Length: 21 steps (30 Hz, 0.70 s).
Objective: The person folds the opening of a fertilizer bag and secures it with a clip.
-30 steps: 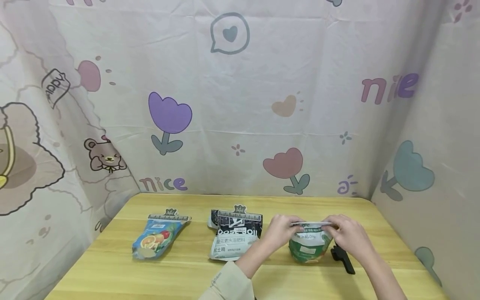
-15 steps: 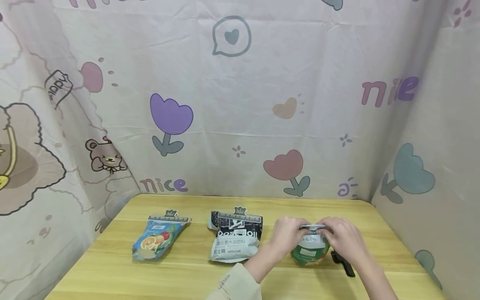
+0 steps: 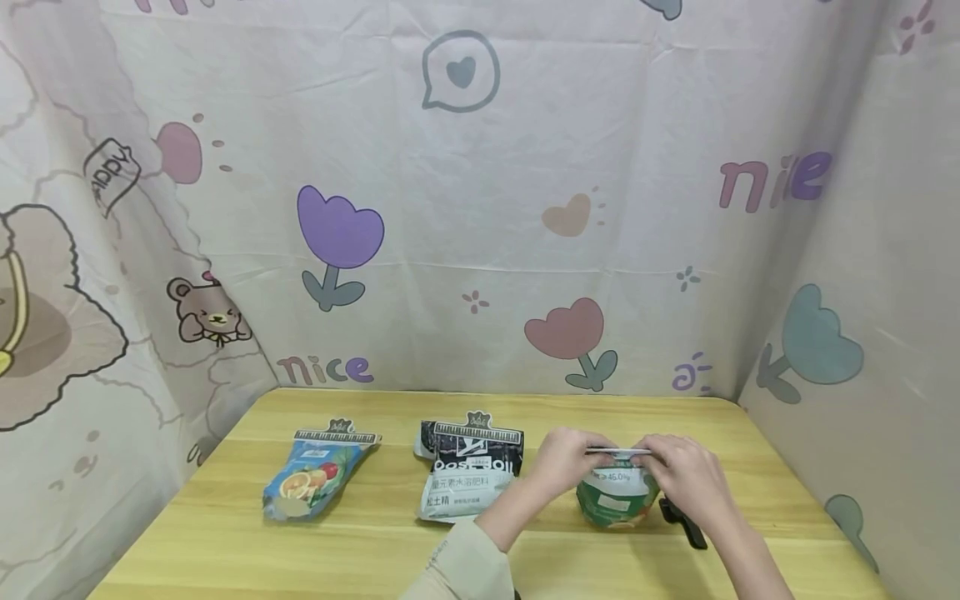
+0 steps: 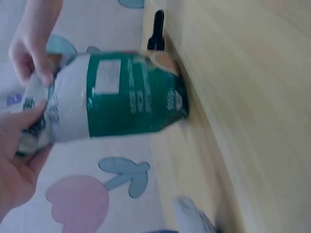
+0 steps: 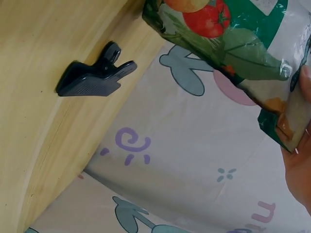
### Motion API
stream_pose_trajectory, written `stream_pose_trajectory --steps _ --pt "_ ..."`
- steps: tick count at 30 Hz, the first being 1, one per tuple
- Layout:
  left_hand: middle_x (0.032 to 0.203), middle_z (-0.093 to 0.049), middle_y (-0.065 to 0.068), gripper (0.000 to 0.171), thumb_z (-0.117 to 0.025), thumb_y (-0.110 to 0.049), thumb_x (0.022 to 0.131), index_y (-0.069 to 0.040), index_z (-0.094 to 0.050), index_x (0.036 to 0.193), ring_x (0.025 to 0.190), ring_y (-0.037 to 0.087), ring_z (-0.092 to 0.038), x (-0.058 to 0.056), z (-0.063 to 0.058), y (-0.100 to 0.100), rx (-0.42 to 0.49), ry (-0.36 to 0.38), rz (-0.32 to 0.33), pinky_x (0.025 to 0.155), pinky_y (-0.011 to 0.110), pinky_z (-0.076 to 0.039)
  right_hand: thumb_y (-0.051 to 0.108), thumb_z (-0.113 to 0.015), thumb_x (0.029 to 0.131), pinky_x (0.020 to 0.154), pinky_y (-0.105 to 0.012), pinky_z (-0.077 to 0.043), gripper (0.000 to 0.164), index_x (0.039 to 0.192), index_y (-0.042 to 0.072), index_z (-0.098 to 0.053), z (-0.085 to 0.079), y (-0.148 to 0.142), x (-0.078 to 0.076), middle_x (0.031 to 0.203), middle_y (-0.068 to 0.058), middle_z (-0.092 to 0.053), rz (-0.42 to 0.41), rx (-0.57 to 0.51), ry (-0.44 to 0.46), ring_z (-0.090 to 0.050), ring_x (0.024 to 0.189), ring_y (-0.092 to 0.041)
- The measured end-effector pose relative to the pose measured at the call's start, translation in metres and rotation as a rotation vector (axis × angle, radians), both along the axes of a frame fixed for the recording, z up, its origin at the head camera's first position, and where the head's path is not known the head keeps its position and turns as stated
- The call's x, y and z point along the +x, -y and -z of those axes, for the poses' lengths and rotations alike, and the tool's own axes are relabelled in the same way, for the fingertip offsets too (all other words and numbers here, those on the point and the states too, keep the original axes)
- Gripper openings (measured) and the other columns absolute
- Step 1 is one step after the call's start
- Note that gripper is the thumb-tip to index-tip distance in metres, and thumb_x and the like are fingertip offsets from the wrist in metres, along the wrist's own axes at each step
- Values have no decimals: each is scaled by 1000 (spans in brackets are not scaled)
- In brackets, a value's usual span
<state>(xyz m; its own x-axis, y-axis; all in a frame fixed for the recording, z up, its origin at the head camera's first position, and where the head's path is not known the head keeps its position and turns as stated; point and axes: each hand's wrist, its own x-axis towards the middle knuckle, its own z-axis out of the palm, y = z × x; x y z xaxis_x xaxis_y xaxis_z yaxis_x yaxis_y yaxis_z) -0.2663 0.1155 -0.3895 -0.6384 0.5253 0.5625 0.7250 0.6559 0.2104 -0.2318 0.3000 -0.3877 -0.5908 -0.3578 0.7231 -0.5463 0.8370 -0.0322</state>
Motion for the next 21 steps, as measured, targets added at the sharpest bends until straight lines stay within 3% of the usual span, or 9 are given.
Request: stream_pose_trajectory --steps 4,12,21 --pt "88 -67 -19 16 -70 -30 80 -26 -74 95 79 -8 -57 -4 2 5 47 77 54 68 5 -39 7 -80 60 48 -26 -43 26 77 21 -66 0 1 0 74 10 -64 -7 17 1 -55 61 -6" --pt "87 -67 -18 15 -70 -28 80 -25 -74 94 77 -8 -58 -2 5 5 77 39 40 68 5 -39 5 -77 60 63 -37 -49 24 78 16 -66 4 4 -4 77 5 -66 -35 31 -71 -61 69 -17" --pt "88 -68 -15 15 -70 -27 80 -24 -74 95 78 -6 -59 -3 6 6 84 10 51 69 6 -40 3 -76 58 63 -28 -47 24 78 14 -68 6 1 -7 76 5 -66 -72 3 -101 -61 68 -15"
